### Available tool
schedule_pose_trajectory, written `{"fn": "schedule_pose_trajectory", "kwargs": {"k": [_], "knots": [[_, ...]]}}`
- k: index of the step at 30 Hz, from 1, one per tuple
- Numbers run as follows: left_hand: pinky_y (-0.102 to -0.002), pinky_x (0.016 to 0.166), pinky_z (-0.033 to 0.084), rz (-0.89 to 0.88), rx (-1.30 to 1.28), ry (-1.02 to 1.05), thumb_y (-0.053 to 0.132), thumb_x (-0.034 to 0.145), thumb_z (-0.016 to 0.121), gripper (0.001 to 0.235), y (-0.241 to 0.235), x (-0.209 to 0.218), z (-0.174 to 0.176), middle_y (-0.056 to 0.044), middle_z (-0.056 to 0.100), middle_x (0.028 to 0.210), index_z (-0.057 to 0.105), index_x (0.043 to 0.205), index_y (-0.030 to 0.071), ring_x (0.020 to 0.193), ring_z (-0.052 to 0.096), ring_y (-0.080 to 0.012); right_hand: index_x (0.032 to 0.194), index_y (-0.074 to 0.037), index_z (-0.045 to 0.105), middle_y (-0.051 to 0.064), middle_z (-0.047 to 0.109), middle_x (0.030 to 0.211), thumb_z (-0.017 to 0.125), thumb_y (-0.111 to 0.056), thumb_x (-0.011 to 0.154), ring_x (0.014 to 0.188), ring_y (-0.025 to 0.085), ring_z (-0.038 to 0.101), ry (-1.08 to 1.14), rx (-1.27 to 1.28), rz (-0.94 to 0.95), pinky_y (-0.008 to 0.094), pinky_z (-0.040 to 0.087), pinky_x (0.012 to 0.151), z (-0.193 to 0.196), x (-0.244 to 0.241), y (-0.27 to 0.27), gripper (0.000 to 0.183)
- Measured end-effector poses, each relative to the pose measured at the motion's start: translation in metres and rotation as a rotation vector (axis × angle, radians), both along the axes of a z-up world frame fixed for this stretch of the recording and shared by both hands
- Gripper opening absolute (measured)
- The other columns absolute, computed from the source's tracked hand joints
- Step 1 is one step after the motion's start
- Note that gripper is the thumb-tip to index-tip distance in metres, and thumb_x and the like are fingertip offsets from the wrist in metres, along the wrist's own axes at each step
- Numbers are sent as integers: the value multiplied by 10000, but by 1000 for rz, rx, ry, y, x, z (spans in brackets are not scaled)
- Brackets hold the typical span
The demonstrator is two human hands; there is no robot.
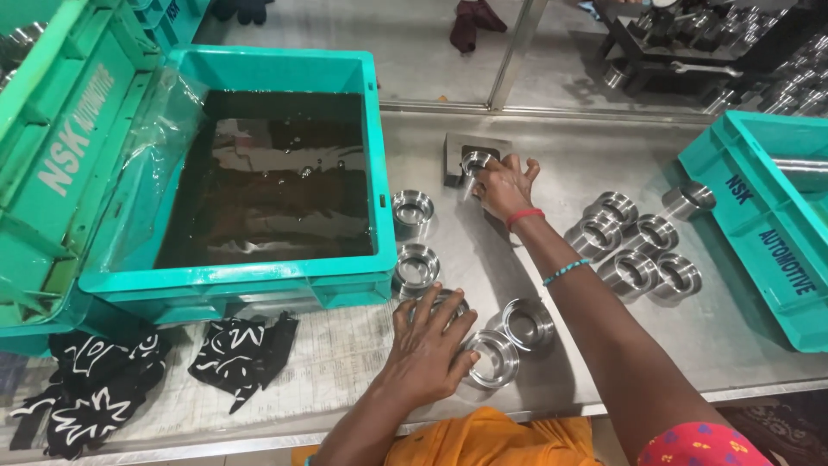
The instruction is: Dipping metal rings into a liquid tray, wiping them with a cloth, and then packing them into bins along with metal rods.
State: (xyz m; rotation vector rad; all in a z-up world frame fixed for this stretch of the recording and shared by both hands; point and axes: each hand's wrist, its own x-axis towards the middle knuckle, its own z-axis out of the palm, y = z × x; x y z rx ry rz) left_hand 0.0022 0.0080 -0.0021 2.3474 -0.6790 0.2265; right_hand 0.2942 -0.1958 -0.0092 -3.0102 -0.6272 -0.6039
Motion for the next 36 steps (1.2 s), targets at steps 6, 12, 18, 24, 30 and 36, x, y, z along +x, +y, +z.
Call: {"fn": "schedule_pose_trajectory", "kwargs": {"k": [6,12,18,24,30,36], "knots": [[-643,1126,155,9,-2,0,379,886,676,558,0,3,-1,-179,436,1559,609,1371,112,1503,230,-412,1020,-230,804,-53,686,1206,782,-293,826,1232,268,451,26,69,-6,659,205,1046,-9,6,-5,205],[-644,1131,132,7,16,18,394,894,673,555,0,4,-1,-165,425,1566,612,1373,120,1503,214,-404,1061,-166,785,55,662,1210,752,-510,844,1276,302,416,152,38,-71,676,189,1041,12,-7,13,408],[-637,1130,140,5,14,2,395,892,678,549,1,2,1,-172,435,1554,621,1361,116,1498,223,-405,973,-141,815,103,616,1254,644,-639,899,1315,322,411,141,112,-63,639,179,1116,-13,-8,10,531],[-629,1106,185,3,20,-46,375,878,680,546,2,3,2,-165,453,1543,625,1355,115,1479,263,-415,1104,-87,743,163,553,1297,536,-632,934,1352,329,396,258,58,184,692,155,1105,-10,-62,-24,608],[-637,1083,199,-8,63,-104,371,865,689,554,-3,5,-2,-168,448,1524,619,1350,113,1444,289,-424,1381,-52,553,218,456,1427,391,-646,1013,1464,388,273,448,51,350,773,68,1092,12,-161,-62,718],[-634,1096,190,35,93,-86,363,857,684,553,-4,3,5,-161,438,1535,615,1351,124,1462,269,-421,1253,-108,642,137,535,1402,426,-595,992,1476,369,284,390,-7,254,747,75,1137,33,-222,-79,593]]}}
